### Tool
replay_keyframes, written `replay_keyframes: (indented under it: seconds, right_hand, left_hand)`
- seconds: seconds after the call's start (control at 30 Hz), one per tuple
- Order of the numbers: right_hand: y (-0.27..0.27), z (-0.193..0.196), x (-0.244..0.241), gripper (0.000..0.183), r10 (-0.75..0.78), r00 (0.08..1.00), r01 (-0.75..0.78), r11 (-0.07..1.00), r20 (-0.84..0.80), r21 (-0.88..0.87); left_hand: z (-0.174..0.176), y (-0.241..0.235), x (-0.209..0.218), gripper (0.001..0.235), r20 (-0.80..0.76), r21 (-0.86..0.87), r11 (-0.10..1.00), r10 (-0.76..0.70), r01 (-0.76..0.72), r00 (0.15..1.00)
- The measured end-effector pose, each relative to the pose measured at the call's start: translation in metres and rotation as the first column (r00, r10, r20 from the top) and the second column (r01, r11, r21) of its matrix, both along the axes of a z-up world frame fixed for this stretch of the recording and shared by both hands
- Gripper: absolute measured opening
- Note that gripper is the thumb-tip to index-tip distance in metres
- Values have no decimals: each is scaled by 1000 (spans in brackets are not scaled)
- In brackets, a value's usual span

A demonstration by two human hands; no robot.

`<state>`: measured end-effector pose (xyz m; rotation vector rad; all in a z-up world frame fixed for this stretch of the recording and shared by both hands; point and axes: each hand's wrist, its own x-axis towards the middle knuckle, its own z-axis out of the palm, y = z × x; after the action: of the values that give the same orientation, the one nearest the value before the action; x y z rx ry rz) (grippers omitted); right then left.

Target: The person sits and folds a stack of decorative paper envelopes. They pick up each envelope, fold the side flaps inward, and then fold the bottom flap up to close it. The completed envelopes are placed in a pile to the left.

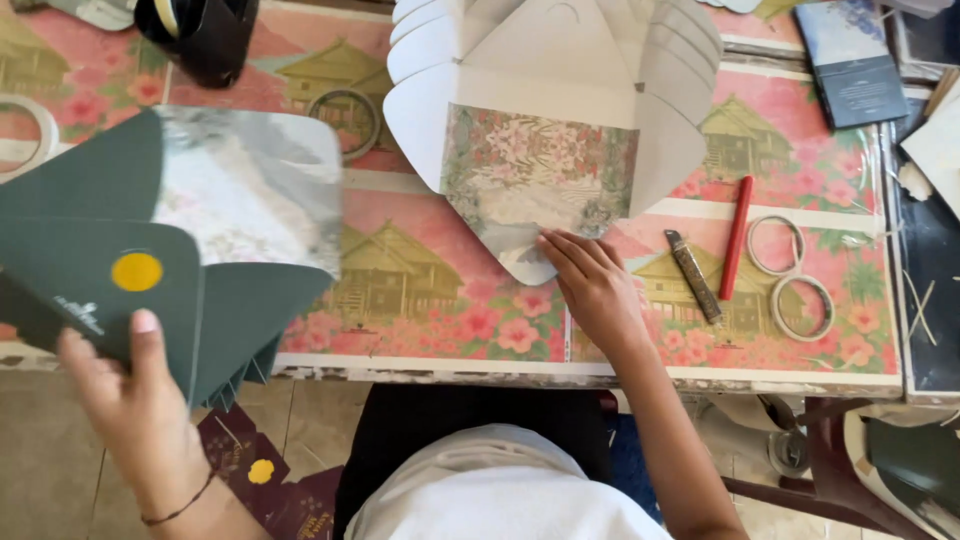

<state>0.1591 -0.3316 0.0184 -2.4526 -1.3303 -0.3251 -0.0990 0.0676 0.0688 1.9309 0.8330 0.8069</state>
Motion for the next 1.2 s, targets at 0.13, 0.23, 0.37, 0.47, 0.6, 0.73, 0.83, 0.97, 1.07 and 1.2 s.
replay_keyframes:
  seconds: [0.13, 0.23, 0.37, 0.47, 0.6, 0.73, 0.83, 0.97, 1.07, 1.2]
  right_hand:
    - [-4, 32, -22, 27, 87, 992, -81, 994, -91, 70]
    - [-4, 58, -48, 19, 183, 944, -154, 980, -276, 124]
    - [-3, 86, -79, 25, 362, 731, -274, 932, -579, 238]
    - [-19, 74, -82, 37, 211, 728, -90, 973, -653, 214]
    - [-58, 15, -69, 31, -281, 937, 270, 959, -206, -80]
    - [-64, -18, -67, 36, -528, 827, 529, 847, -195, -50]
    - [-59, -26, -68, 40, -536, 802, 564, 824, -265, 42]
    - [-63, -36, -60, 38, -540, 793, 586, 803, -284, 110]
    - [-58, -32, -61, 35, -561, 768, 618, 776, -310, 126]
    - [-51, -20, -66, 28, -562, 793, 595, 797, -235, 105]
  left_hand:
    - [-6, 1, -9, 60, -114, 432, 894, 184, -118, 976]
    - [36, -44, 29, 39, -93, 639, 768, 135, -45, 986]
    - [-3, -103, 71, 32, -210, 667, 622, -372, 410, 904]
    - [-31, -139, 100, 36, -249, 622, 497, -607, 605, 754]
    - [-82, -144, 113, 40, -329, 683, 379, -603, 624, 727]
    - [-112, -130, 110, 30, -373, 655, 451, -506, 607, 778]
    - [-91, -128, 111, 29, -380, 635, 521, -433, 571, 817]
    - [-87, -123, 117, 36, -376, 596, 576, -415, 559, 828]
    - [-85, -121, 116, 47, -348, 539, 658, -395, 526, 850]
    - [-72, -115, 118, 39, -394, 568, 588, -420, 575, 818]
